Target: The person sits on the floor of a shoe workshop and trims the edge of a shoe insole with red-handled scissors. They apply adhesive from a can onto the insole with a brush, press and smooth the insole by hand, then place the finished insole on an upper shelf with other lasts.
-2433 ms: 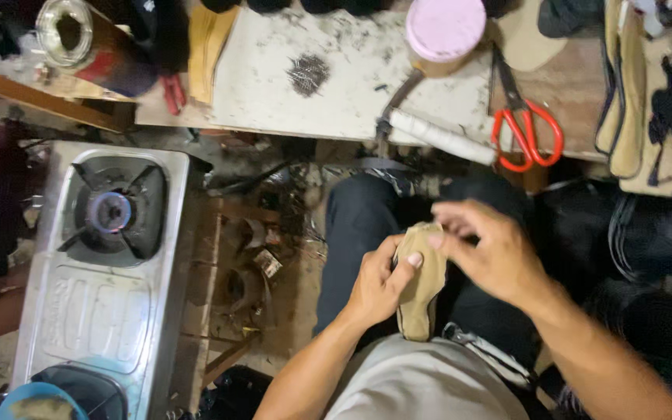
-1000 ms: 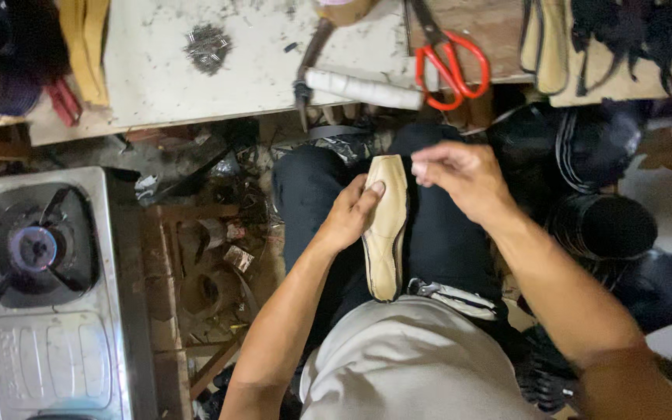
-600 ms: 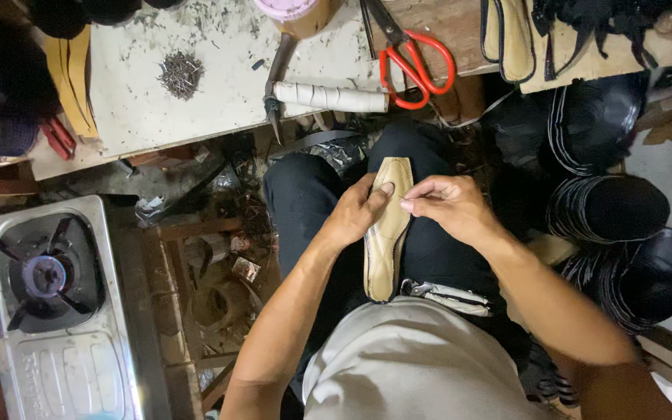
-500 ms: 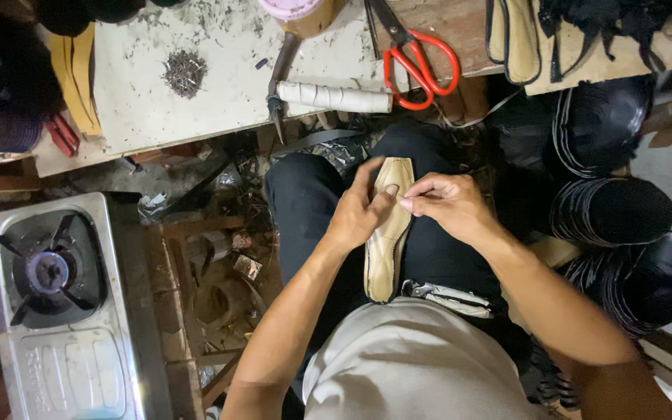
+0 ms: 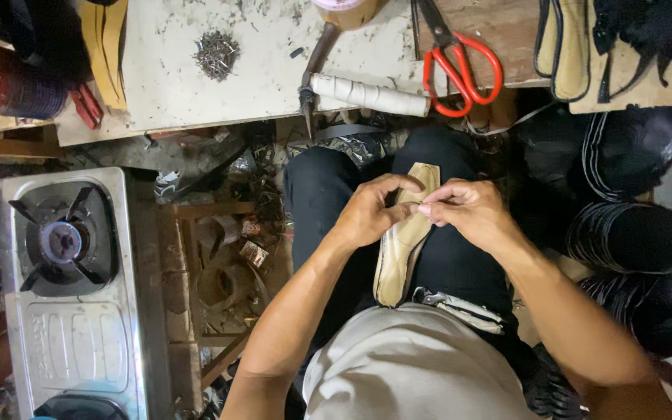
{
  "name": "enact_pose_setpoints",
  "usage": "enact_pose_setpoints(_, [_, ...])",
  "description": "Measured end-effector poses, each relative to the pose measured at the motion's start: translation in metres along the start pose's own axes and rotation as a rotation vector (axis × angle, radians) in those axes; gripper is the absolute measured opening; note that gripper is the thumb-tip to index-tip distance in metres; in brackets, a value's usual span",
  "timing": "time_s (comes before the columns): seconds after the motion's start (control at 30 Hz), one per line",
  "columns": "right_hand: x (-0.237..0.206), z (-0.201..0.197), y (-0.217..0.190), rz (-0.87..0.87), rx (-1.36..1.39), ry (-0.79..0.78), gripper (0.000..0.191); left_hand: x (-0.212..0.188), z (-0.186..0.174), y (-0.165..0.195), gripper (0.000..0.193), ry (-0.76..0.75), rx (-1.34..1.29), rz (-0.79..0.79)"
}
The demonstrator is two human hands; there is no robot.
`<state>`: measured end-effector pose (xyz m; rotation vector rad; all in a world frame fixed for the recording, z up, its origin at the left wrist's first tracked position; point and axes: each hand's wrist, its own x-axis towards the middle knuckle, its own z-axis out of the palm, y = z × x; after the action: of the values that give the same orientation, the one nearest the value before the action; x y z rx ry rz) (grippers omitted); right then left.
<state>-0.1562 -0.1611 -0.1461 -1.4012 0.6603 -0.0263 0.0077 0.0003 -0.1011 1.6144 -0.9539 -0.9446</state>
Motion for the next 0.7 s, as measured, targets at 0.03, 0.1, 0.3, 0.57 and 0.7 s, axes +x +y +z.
enact_pose_setpoints(0.03, [0.001, 0.000, -0.001, 0.003, -0.007, 0.001, 0.013, 0.000, 0.001, 0.000, 0.027, 0.008, -0.018, 0.060])
enact_pose_setpoints(0.1, [0.003, 0.002, -0.003, 0.001, -0.003, 0.004, 0.013, 0.001, 0.002, 0.000, 0.025, 0.017, -0.032, 0.104])
enact_pose_setpoints(0.3, [0.011, 0.009, -0.034, 0.114, -0.081, -0.016, 0.016, -0.004, 0.000, -0.006, 0.023, 0.067, -0.015, 0.107])
enact_pose_setpoints(0.57, [0.024, 0.035, -0.126, -0.840, -0.726, 0.249, 0.011, -0.009, 0.009, -0.017, 0.016, 0.104, -0.146, 0.109])
enact_pose_setpoints(0.7, [0.070, 0.060, -0.160, -1.139, -1.158, 0.350, 0.039, -0.013, 0.012, -0.015, 0.016, 0.125, -0.164, 0.069])
